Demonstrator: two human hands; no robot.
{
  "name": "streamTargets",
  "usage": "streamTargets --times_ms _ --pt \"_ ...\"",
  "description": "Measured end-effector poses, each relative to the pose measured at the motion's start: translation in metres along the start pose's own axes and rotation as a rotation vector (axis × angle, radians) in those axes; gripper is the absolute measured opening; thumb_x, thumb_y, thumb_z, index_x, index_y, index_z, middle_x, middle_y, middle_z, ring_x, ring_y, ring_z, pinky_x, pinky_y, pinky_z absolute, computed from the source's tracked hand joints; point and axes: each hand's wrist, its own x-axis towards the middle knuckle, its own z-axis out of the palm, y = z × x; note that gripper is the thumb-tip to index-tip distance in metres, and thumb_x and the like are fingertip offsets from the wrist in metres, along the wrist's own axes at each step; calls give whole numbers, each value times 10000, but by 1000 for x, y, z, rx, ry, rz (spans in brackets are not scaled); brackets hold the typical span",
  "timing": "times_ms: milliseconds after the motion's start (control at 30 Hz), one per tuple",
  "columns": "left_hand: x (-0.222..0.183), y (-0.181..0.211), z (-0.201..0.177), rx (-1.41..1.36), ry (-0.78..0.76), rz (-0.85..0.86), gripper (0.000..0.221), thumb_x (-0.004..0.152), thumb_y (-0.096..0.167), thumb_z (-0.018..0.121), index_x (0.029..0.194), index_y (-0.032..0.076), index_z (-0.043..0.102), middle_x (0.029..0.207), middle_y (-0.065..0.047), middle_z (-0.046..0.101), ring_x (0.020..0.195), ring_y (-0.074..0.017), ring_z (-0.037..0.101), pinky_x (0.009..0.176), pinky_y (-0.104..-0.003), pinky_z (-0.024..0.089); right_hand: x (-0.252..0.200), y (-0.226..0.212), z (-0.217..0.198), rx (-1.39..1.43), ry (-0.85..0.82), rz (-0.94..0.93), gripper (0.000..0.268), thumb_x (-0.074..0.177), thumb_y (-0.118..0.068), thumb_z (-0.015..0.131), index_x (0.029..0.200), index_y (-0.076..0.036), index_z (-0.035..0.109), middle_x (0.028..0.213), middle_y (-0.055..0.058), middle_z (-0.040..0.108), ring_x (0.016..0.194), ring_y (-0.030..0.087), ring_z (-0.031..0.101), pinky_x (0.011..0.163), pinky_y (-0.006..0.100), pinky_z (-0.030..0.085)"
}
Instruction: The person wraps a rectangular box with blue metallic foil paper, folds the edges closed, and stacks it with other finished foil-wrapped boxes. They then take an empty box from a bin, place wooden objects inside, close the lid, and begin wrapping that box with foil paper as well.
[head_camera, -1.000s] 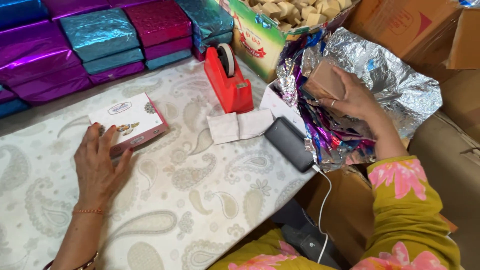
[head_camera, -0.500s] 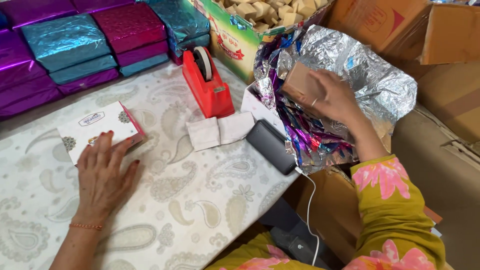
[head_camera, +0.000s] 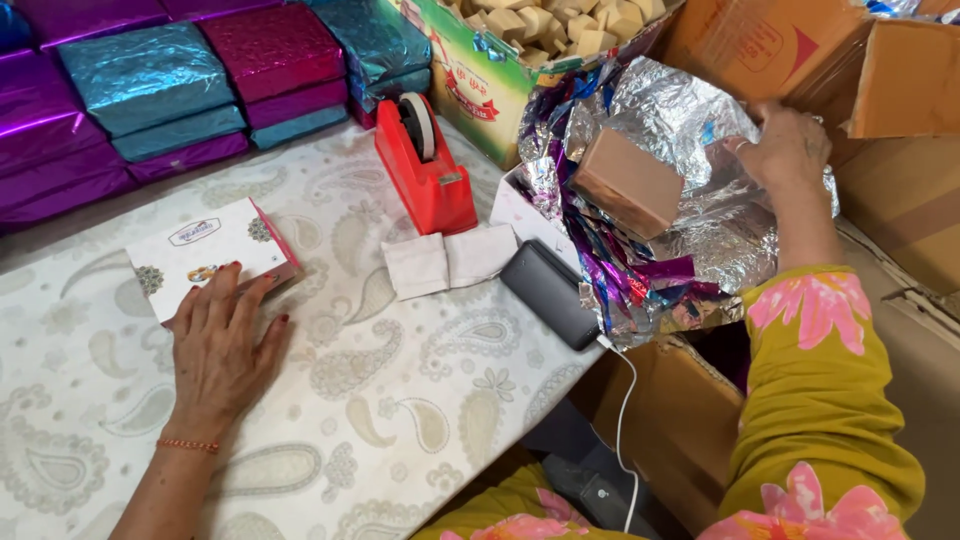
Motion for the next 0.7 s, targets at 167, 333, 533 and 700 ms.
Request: streamTargets --times_ms 167,333,533,700 --pt "-1 -1 1 2 6 1 529 873 286 757 1355 100 640 1496 -163 548 1370 -313 522 1189 -465 354 3 7 -6 -43 -23 -40 292 1019 -450 787 1057 -166 839 912 183 749 925 396 702 1034 503 492" --pt "0 0 0 -5 16 5 496 871 268 759 1323 88 658 1496 -169 556 1379 -308 524 1199 -459 353 5 -18 -43 27 55 -93 314 1034 -465 792 997 -153 798 808 128 725 740 318 697 741 468 518" --pt "0 -1 -1 -19 22 11 478 869 250 755 1301 69 659 1491 -175 562 1370 -304 536 1194 -464 360 14 -19 -69 -37 547 -241 56 909 -157 780 944 -129 814 818 105 731 706 303 698 679 436 524" --pt "0 -1 0 -25 30 16 466 869 241 753 1289 63 661 1464 -171 575 1361 -303 540 1184 -465 366 9 -44 -98 -143 760 -347 54 891 -91 750 861 -47 739 752 111 692 666 303 679 639 431 497"
